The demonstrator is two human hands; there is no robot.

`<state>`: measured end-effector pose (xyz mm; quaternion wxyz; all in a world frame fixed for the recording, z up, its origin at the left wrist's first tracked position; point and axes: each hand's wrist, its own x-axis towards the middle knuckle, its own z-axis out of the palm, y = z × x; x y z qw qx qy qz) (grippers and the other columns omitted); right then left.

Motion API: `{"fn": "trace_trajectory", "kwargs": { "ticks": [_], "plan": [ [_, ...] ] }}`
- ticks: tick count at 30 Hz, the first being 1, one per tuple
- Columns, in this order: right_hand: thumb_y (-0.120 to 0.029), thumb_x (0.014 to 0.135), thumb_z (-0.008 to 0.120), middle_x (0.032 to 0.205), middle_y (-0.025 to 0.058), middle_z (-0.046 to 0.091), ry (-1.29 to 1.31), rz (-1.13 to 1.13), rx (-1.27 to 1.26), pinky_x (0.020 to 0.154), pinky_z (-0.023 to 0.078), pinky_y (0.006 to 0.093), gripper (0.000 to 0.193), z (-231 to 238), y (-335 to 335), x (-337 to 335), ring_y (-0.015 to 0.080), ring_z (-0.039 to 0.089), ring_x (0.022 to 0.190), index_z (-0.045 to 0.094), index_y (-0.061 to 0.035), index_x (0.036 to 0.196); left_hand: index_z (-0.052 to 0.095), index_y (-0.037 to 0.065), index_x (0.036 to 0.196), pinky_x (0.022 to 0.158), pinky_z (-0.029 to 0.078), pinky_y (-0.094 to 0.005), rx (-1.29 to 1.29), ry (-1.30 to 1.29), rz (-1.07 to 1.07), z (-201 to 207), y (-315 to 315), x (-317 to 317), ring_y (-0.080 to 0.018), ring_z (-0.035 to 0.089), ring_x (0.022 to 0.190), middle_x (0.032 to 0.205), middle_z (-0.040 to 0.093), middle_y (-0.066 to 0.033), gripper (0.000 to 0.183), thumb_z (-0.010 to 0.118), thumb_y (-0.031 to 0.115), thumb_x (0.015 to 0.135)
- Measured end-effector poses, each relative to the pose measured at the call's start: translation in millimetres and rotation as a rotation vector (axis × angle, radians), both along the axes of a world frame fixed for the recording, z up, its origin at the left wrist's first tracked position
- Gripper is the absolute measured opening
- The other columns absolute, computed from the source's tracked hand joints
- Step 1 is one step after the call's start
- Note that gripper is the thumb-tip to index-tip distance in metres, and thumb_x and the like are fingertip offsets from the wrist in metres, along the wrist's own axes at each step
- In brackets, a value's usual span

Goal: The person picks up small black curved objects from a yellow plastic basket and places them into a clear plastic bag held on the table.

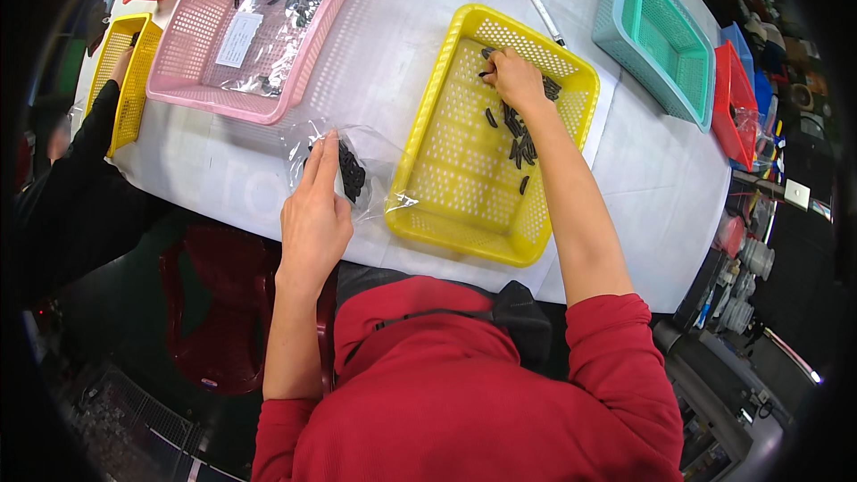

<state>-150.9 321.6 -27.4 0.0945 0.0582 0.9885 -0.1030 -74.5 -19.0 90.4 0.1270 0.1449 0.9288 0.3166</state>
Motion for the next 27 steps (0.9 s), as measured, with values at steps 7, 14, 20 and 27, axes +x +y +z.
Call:
{"fn": "trace_trajectory", "kwargs": {
  "ticks": [7,14,20,27],
  "plan": [
    [-0.017,0.078,0.071,0.078,0.0122,0.067,0.006,-0.407,-0.498,0.071,0.049,0.0364,0.017,-4.3,30.6,5.1,0.0274,0.065,0.079,0.064,-0.0044,0.086,0.033,0.004,0.141,0.072,0.050,-0.0451,-0.054,0.047,-0.067,-4.0,1.5,-3.8,-0.0416,0.060,0.091,0.136,0.044,-0.0244,0.072,0.050,-0.009,0.072],
    [-0.015,0.074,0.075,0.081,0.0105,0.067,-0.098,-0.210,-0.095,0.072,0.051,0.0377,0.024,-12.4,26.2,6.8,0.0263,0.066,0.081,0.066,-0.0042,0.094,0.038,0.001,0.139,0.098,0.041,-0.0385,0.028,-0.050,0.007,2.8,3.8,-2.8,-0.0365,0.042,0.128,0.140,0.043,-0.0193,0.069,0.043,-0.014,0.072],
    [-0.021,0.074,0.075,0.099,0.0125,0.066,-0.145,-0.056,0.098,0.081,0.048,0.0422,0.027,1.1,13.3,16.7,0.0311,0.062,0.095,0.063,-0.0063,0.094,0.034,0.003,0.141,0.073,0.050,-0.0445,-0.012,0.112,-0.057,-2.1,-4.1,1.9,-0.0413,0.060,0.093,0.136,0.044,-0.0233,0.072,0.050,-0.009,0.072],
    [-0.020,0.074,0.075,0.097,0.0157,0.066,-0.179,-0.233,-0.188,0.080,0.049,0.0409,0.029,5.2,10.9,31.3,0.0330,0.063,0.093,0.064,-0.0053,0.096,0.036,0.002,0.140,0.081,0.048,-0.0429,-0.005,0.050,-0.034,1.1,-8.2,5.7,-0.0391,0.054,0.105,0.137,0.044,-0.0218,0.070,0.048,-0.010,0.072]
  ]
}}
